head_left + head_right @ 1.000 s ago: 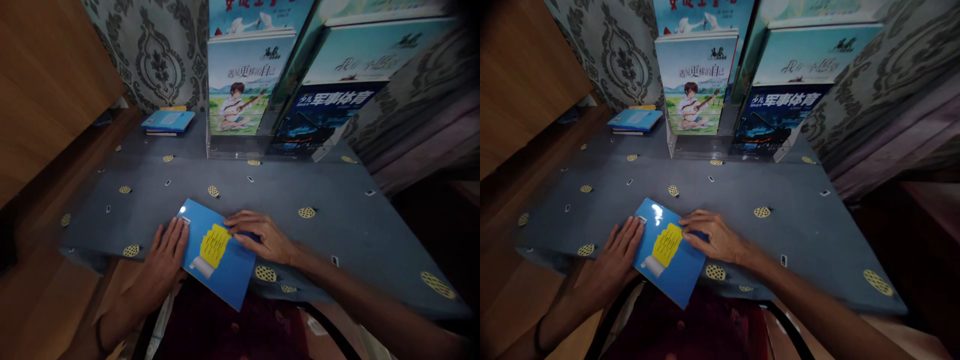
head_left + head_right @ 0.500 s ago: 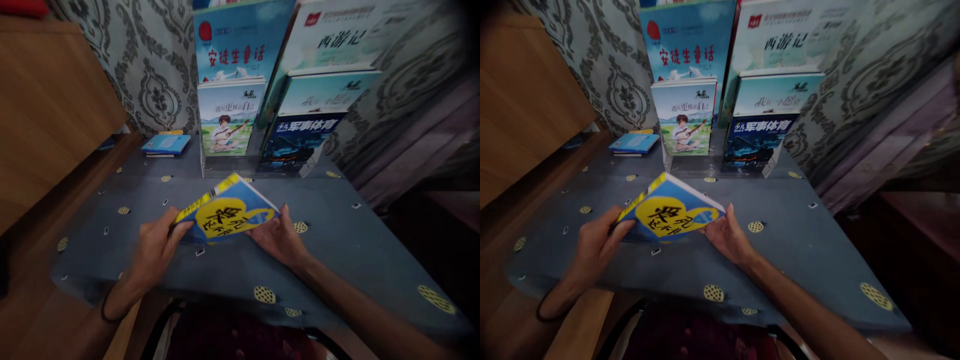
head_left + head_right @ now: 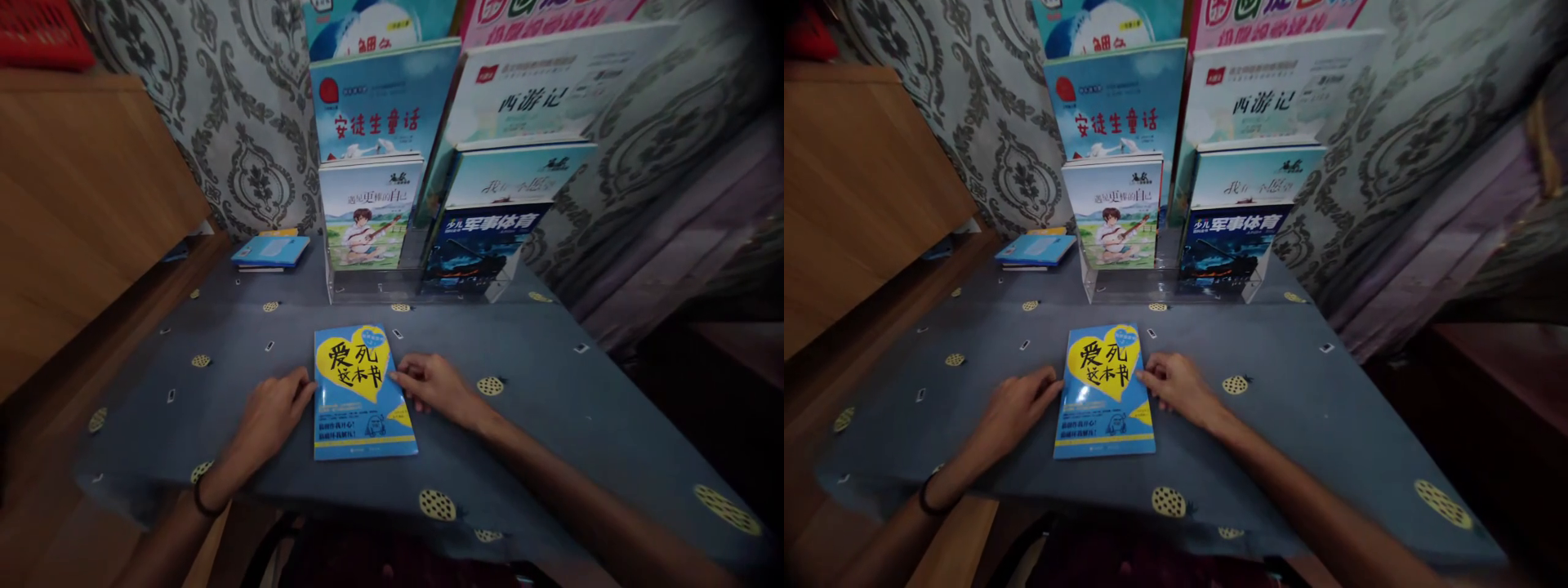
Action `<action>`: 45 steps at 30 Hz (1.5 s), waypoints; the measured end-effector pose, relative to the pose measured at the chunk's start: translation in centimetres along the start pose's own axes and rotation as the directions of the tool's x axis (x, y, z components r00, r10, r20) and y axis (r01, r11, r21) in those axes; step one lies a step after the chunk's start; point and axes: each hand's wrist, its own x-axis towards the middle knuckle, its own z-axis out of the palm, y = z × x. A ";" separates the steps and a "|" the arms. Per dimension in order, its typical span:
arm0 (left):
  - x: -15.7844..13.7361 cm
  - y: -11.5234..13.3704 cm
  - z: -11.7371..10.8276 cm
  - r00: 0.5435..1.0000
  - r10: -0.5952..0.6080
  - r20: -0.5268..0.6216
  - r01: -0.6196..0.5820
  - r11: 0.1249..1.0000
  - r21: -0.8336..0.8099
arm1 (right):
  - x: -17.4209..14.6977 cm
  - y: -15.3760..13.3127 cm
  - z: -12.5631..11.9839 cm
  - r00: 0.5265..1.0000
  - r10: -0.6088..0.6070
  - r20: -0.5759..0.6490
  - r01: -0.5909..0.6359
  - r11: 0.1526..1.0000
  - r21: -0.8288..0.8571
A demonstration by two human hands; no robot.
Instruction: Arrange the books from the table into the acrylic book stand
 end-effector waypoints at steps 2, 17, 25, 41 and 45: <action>0.3 -0.1 0.2 0.995 0.069 -0.078 -0.068 0.998 0.019 | -0.2 -0.5 -0.1 0.989 -0.089 -0.122 0.059 0.970 -0.236; 1.0 -4.8 4.6 0.962 0.217 -0.166 -0.254 0.935 -0.249 | 4.6 -6.1 7.4 0.721 -0.543 0.430 0.690 0.621 -0.373; 1.1 -4.6 4.9 0.967 0.184 -0.176 -0.220 0.952 -0.213 | 7.0 -3.5 5.3 0.816 -0.475 0.328 0.577 0.658 -0.483; 6.0 -2.3 1.4 0.924 0.364 -0.112 -0.378 0.916 -0.138 | 7.0 0.8 2.0 0.875 -0.475 0.097 0.459 0.749 -0.477; 9.6 -0.2 1.9 0.891 0.434 -0.135 -0.454 0.866 -0.211 | 6.7 1.0 2.1 0.887 -0.459 0.048 0.422 0.763 -0.490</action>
